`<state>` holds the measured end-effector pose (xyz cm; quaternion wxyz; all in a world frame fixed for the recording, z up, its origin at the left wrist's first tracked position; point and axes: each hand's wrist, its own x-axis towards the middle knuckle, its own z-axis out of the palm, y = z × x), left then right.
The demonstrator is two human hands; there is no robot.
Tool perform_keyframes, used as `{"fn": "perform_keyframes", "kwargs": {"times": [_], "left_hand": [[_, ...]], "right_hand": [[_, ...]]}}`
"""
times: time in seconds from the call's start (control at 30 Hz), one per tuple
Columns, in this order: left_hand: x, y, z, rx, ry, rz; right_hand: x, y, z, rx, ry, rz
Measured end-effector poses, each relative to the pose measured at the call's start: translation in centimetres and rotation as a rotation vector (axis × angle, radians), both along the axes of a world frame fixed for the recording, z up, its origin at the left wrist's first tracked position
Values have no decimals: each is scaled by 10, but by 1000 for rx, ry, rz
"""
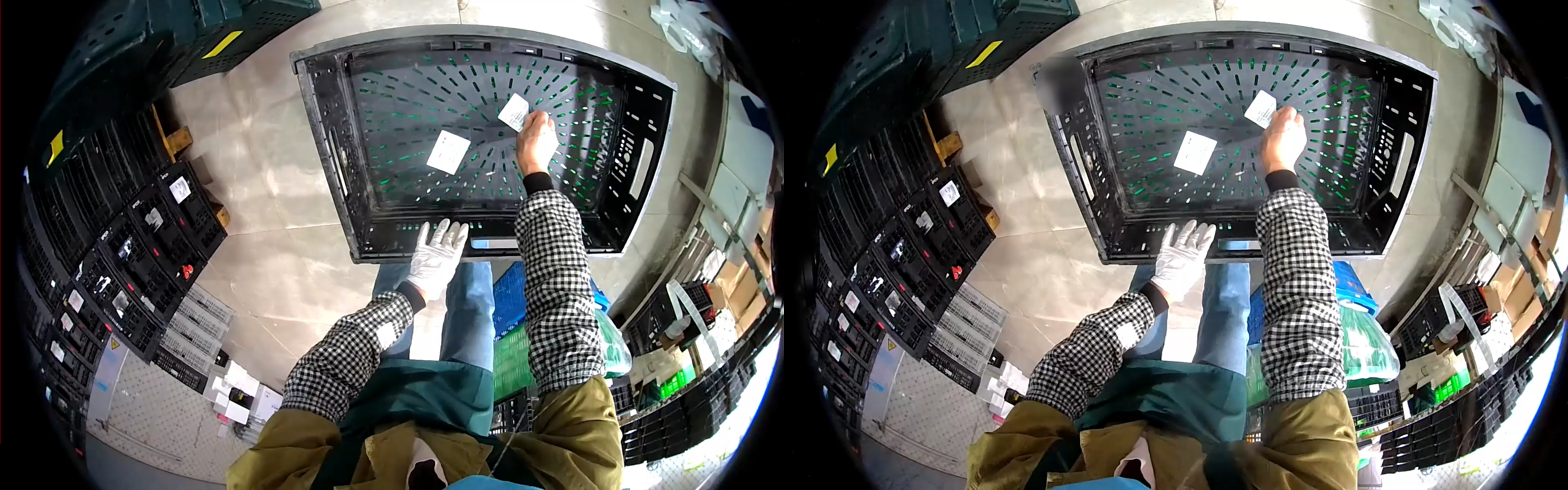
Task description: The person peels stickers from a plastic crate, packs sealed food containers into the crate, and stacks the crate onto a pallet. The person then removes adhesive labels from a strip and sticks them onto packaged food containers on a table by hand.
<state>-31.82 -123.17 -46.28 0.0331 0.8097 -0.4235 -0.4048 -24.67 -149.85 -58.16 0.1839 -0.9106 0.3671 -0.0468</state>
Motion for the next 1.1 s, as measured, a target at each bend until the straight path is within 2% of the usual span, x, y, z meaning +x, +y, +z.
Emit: {"fn": "perform_keyframes", "kwargs": {"times": [0.17, 0.27, 0.33, 0.4, 0.47, 0.53, 0.57, 0.6, 0.63, 0.67, 0.73, 0.77, 0.9, 1.0, 1.03, 1.1], "left_hand": [[-6, 9, -2, -22, 49, -38], [-5, 8, -9, -97, 67, -11], [9, 4, -9, -153, 140, -29], [18, 2, -16, -153, 213, -10], [18, 2, -14, -177, 188, -3], [15, 7, -22, -231, 200, -10], [14, 4, -18, -247, 72, -19], [40, -15, 4, 161, 425, -91], [38, -10, 4, 16, 340, -74], [36, -7, 4, -133, 240, -54], [20, 3, -14, -219, 176, 15], [16, 5, -20, -250, 142, 13], [19, 2, -9, -170, 150, -34], [11, 8, -25, -200, 272, 71], [8, 9, -29, -179, 337, 185], [-21, 15, -63, -410, 966, 1054]], "right_hand": [[-3, -1, 25, 198, -100, 252], [1, -10, 21, 241, -85, 317], [5, -6, 12, 375, -88, 303], [6, 36, 11, 345, 33, 572], [-16, 88, 15, 583, -61, 789], [-25, 113, 51, 960, -80, 841], [-23, 117, 61, 1040, -134, 824], [-32, 118, 71, 1126, -167, 785], [-45, 118, 61, 1053, -191, 703], [-55, 119, 50, 949, -92, 554], [-49, 122, 43, 900, 34, 188], [-45, 125, 33, 859, 10, 124], [-22, 143, 16, 542, 30, -169], [-15, 158, 14, 503, 97, -321], [-12, 162, 18, 457, 120, -355], [-5, 169, 23, 461, 141, -440]]}}
